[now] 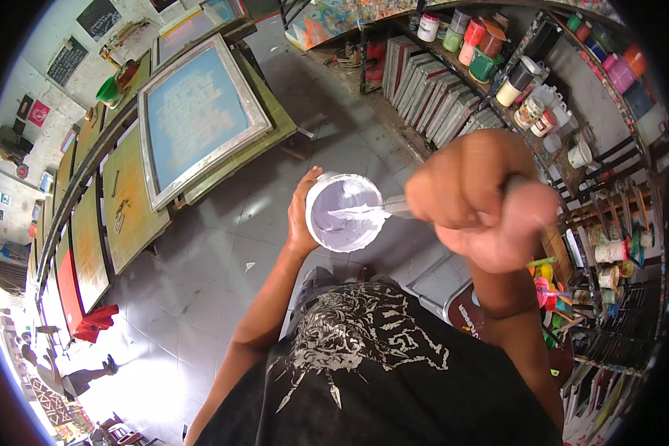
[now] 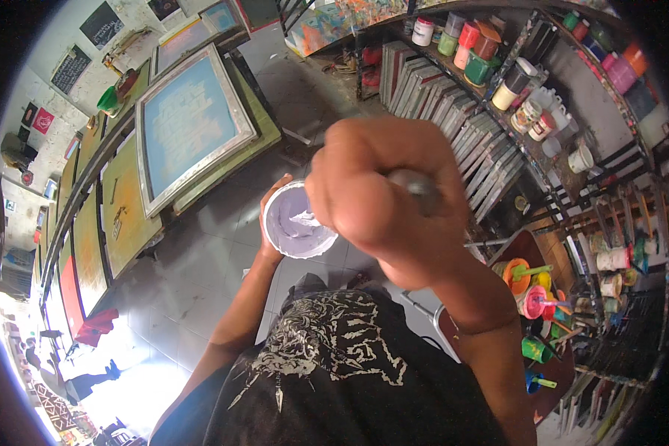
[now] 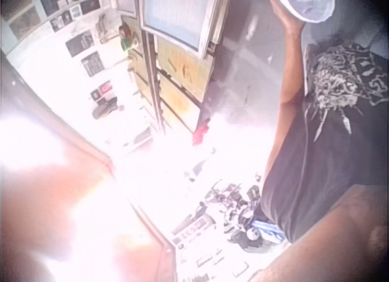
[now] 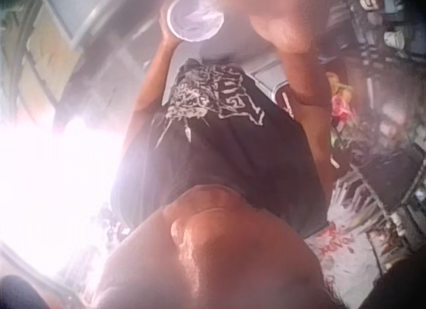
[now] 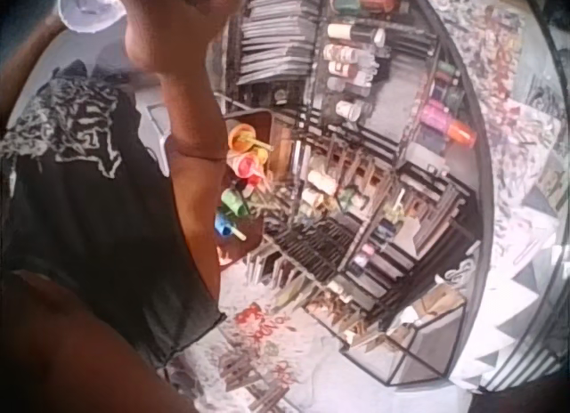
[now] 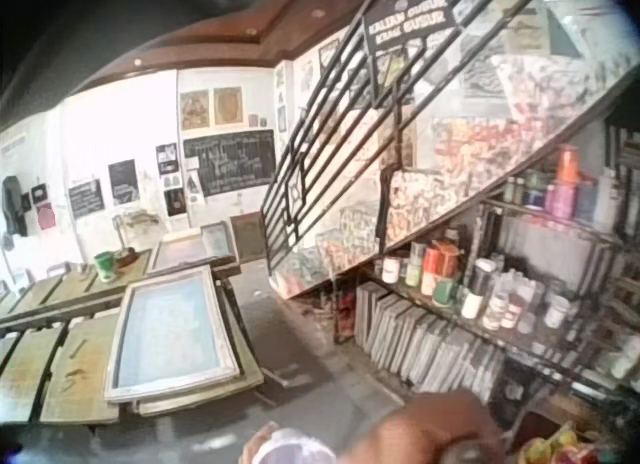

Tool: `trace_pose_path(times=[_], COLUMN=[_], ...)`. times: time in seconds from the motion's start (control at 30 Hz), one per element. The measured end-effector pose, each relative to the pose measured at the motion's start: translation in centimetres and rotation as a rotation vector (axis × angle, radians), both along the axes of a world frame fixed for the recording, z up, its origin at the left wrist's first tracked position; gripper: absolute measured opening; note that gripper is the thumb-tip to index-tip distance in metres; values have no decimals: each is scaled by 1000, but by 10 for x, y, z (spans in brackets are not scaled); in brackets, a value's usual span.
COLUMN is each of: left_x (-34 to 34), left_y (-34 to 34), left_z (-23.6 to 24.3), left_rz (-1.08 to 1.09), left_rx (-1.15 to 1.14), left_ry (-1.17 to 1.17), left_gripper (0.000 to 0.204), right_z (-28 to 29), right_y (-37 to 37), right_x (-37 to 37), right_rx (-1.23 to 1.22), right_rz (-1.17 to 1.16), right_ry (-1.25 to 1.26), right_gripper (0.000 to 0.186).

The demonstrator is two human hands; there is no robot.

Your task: The person stirs a container of white ink with a tool and then spreads the ink across a screen printing frame using a squeegee.

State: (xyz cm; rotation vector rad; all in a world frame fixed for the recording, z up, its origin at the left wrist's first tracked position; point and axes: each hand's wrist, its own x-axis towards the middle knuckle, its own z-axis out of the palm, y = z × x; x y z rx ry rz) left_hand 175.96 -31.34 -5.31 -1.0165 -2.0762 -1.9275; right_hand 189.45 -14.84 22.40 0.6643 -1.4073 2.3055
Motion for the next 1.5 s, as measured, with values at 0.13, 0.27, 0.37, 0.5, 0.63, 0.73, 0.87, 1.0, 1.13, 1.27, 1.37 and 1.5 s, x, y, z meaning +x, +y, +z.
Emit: trace_pose_path(times=[0.13, 0.27, 0.37, 0.5, 0.63, 0.73, 0.87, 1.0, 1.13, 1.27, 1.37, 1.5], left_x=[-46, -100, -150, -204, -253, -282, -315, -342, -368, -388, -416, -472], left_y=[37, 71, 95, 122, 140, 156, 184, 218, 251, 275, 289, 292], left_z=[-7, 0, 14, 29, 37, 29, 11, 12, 8, -3, -6, 5], left_rz=[-14, -51, -40, -76, -117, -72, 48, 139, 230, 348, 444, 483], left_rx=[100, 86, 61, 86, 23, -35, -63, -155, -182, -72, -60, -179], left_ry=[-49, -87, 269, 297, 287, 286, 282, 184, 134, -26, -48, 61], left_gripper=[74, 78, 81, 82, 83, 83, 82, 82, 84, 89, 92, 90], right_z=[12, 6, -8, -47, -29, -22, -45, -72, -76, -69, -64, -30], right_y=[31, 50, 75, 104, 131, 154, 195, 252, 297, 326, 334, 333], right_x=[-42, -112, -166, -226, -266, -299, -360, -431, -480, -521, -559, -615], right_rx=[416, 667, 774, 502, 323, 385, 312, 19, -203, -226, -55, 113], right_rz=[-105, -105, -148, -179, -183, -92, -58, 0, 95, 185, 186, 354], right_ry=[126, 328, 317, 113, 22, 69, 25, -140, -305, -352, -194, 54], right_gripper=[57, 59, 56, 54, 51, 51, 50, 49, 50, 50, 50, 48])
